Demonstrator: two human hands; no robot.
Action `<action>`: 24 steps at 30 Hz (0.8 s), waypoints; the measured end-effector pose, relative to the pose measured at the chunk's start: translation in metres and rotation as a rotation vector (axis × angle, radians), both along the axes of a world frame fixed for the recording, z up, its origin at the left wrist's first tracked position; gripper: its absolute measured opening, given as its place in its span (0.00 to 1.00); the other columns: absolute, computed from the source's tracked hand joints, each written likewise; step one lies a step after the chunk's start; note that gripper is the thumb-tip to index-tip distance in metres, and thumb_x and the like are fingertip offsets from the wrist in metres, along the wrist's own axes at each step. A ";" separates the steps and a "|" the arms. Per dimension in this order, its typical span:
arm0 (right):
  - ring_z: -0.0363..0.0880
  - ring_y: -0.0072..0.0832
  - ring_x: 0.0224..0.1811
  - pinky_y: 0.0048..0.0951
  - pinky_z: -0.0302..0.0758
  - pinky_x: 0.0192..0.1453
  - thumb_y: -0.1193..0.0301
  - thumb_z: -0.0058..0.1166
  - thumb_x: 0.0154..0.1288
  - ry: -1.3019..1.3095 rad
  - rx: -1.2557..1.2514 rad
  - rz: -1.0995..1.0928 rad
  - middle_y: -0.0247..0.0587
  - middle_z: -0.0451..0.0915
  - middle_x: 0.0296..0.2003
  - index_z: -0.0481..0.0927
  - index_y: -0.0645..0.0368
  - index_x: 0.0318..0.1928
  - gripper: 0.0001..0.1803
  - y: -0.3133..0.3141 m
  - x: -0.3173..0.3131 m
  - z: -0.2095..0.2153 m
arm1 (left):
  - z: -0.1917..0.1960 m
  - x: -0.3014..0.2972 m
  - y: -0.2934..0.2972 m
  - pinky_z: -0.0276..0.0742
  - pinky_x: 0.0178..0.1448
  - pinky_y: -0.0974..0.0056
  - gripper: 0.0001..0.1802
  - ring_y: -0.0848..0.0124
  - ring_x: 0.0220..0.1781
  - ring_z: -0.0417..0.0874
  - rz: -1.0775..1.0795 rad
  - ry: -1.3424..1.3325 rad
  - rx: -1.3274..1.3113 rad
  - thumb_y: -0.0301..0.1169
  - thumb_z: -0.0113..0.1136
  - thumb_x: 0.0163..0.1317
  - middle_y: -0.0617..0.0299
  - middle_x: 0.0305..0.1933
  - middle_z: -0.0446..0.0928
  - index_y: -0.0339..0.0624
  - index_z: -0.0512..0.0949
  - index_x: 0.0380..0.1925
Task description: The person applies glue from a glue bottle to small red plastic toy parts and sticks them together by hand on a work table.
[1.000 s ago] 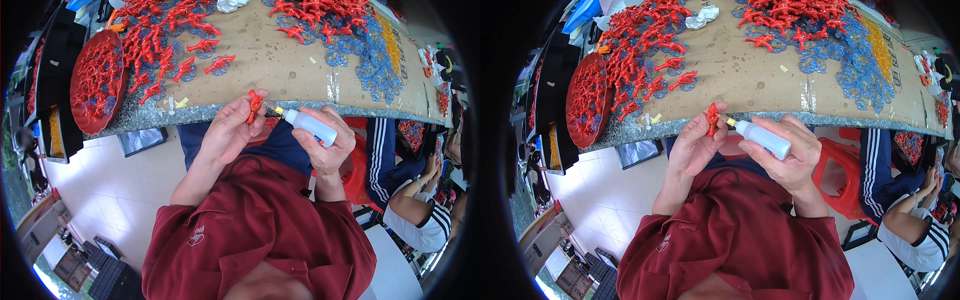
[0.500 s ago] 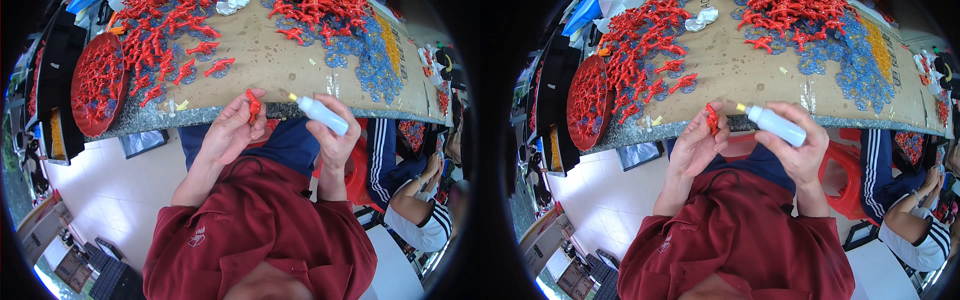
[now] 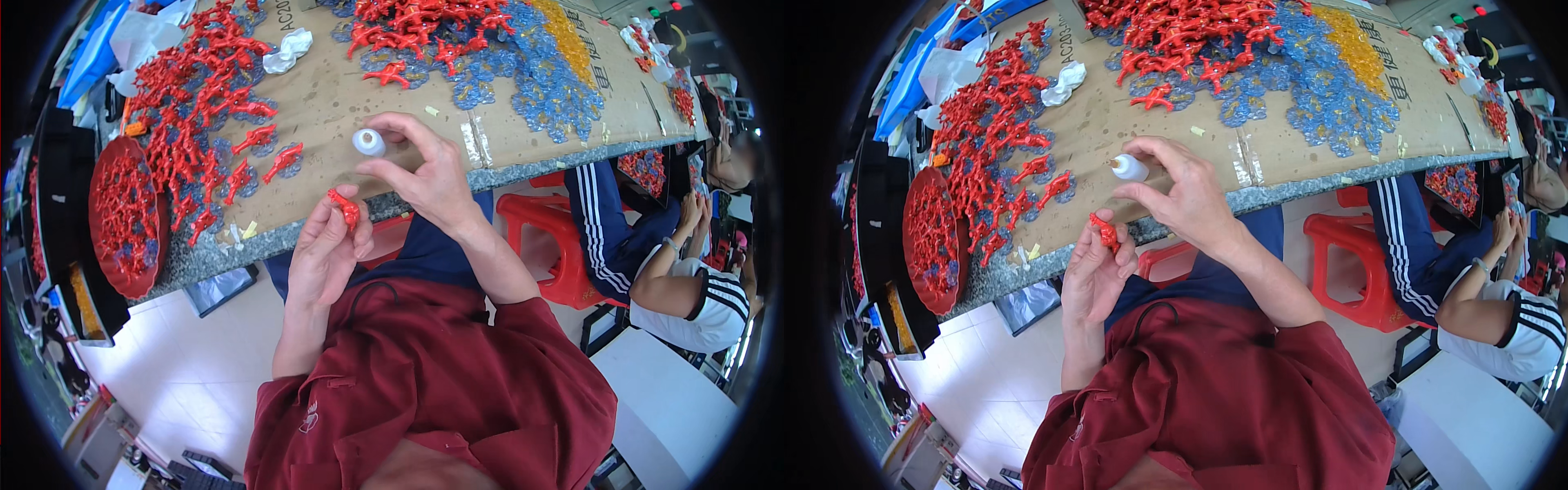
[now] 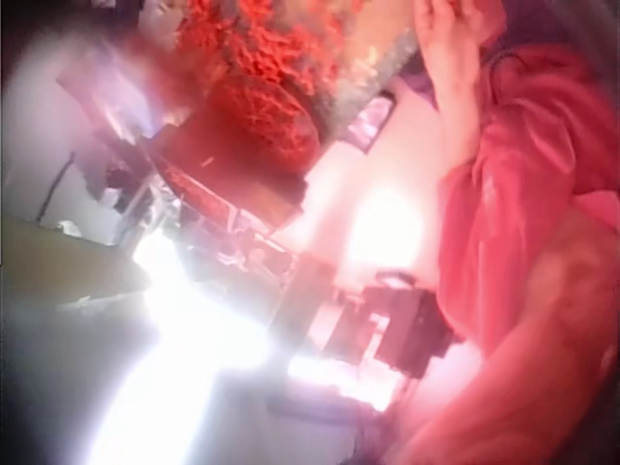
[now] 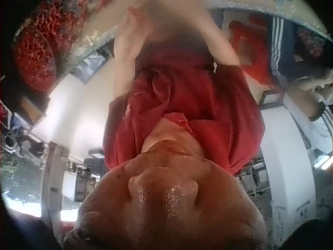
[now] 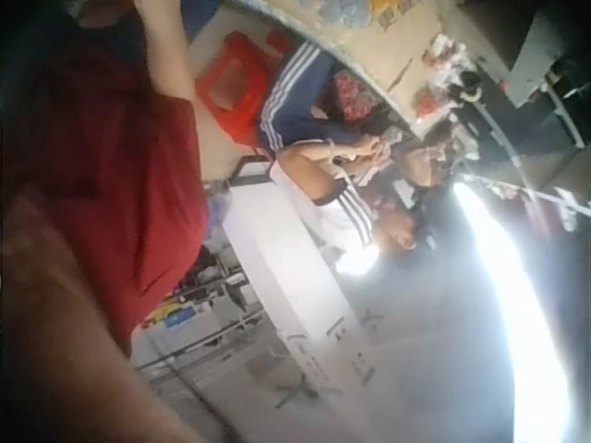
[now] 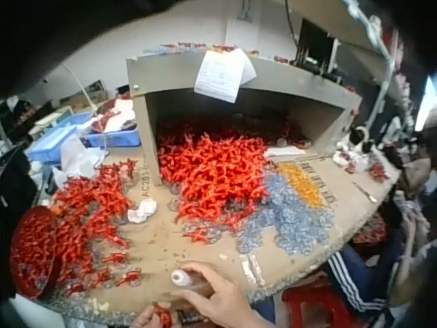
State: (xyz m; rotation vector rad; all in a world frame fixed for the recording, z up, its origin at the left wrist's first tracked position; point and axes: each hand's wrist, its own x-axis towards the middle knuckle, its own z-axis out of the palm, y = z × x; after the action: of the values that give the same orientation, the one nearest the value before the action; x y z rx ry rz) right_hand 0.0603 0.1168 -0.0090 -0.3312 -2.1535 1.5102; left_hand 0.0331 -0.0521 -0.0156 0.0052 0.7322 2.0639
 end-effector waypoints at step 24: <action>0.77 0.26 0.32 0.25 0.72 0.34 0.78 0.60 0.50 -0.199 0.264 0.044 0.39 0.78 0.35 0.76 0.60 0.43 0.17 0.019 0.045 0.043 | 0.012 0.003 0.027 0.60 0.31 0.73 0.19 0.78 0.29 0.65 -0.169 0.021 0.033 0.35 0.46 0.66 0.63 0.34 0.71 0.37 0.66 0.54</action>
State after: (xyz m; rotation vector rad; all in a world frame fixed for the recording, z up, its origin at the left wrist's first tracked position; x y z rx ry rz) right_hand 0.1053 0.1355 0.0336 -0.3560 -2.4960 1.2390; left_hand 0.0358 -0.0251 -0.0036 0.1049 0.6869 1.9163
